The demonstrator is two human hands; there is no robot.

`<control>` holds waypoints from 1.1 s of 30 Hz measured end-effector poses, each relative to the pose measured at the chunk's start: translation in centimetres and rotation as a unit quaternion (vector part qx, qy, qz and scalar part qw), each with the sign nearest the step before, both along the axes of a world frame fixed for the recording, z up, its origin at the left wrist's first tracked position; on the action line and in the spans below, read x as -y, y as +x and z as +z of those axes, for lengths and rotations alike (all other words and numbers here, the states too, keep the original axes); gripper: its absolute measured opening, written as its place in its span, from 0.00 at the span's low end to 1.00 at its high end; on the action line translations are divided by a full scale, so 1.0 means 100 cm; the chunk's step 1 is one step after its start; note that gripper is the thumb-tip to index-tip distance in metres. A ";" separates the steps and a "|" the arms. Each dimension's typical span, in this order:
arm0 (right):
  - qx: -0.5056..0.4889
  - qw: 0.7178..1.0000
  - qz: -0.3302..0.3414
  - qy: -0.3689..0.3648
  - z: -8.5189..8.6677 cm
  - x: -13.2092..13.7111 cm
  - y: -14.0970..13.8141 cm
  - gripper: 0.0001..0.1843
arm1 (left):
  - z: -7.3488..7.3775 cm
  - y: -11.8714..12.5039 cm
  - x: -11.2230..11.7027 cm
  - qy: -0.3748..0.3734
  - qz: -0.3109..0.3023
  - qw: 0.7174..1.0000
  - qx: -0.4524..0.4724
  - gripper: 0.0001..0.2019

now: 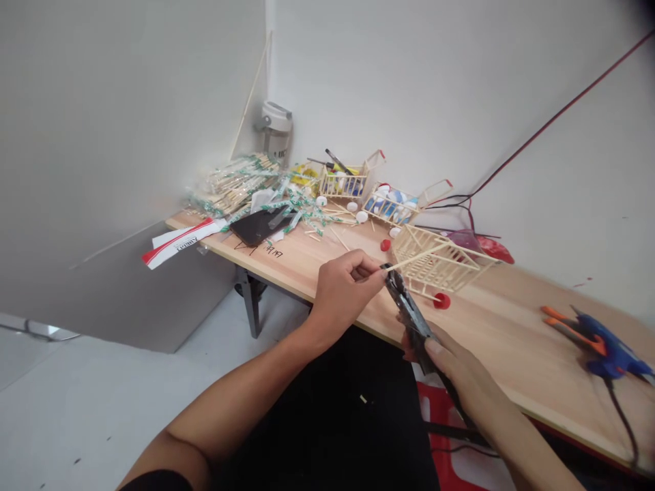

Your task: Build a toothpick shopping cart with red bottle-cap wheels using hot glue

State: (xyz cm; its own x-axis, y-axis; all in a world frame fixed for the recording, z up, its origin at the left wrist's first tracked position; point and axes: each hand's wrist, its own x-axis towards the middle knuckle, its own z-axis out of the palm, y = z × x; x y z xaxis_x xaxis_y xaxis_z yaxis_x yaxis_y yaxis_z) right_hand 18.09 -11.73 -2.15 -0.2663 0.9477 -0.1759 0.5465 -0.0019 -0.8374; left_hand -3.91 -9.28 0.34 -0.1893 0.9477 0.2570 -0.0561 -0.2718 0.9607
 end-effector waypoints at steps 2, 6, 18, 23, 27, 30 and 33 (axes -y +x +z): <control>-0.002 1.000 0.012 0.003 0.000 -0.003 -0.003 0.32 | 0.000 0.001 0.001 -0.005 0.003 1.000 -0.022 0.06; 0.009 1.000 0.012 0.024 0.007 0.001 -0.012 0.31 | -0.002 0.001 0.002 -0.008 0.004 0.999 -0.052 0.05; 0.045 0.998 0.006 0.040 0.016 0.003 -0.030 0.28 | 0.000 -0.004 0.002 -0.017 0.012 0.995 -0.093 0.05; 0.077 0.995 0.009 0.058 0.019 0.006 -0.036 0.29 | -0.003 -0.007 -0.001 -0.026 0.013 0.993 -0.111 0.06; 0.100 0.991 0.015 0.091 0.019 0.006 -0.040 0.28 | -0.005 -0.009 -0.001 -0.033 0.016 0.993 -0.115 0.07; 0.115 0.988 0.019 0.104 0.019 0.005 -0.041 0.27 | -0.005 -0.012 -0.002 -0.034 0.018 0.992 -0.121 0.06; 0.131 0.985 0.015 0.110 0.020 0.002 -0.044 0.26 | -0.006 -0.015 -0.003 -0.028 0.017 0.991 -0.130 0.06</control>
State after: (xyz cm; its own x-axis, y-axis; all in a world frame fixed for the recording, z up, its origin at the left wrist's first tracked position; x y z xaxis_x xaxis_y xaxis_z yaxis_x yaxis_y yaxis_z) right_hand 13.73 -11.94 -0.15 -0.2682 0.9628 -0.0331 0.7411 0.1842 -0.6456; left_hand -5.45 -8.96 -0.23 -0.1550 0.9561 0.2487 0.2040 -0.2153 0.9550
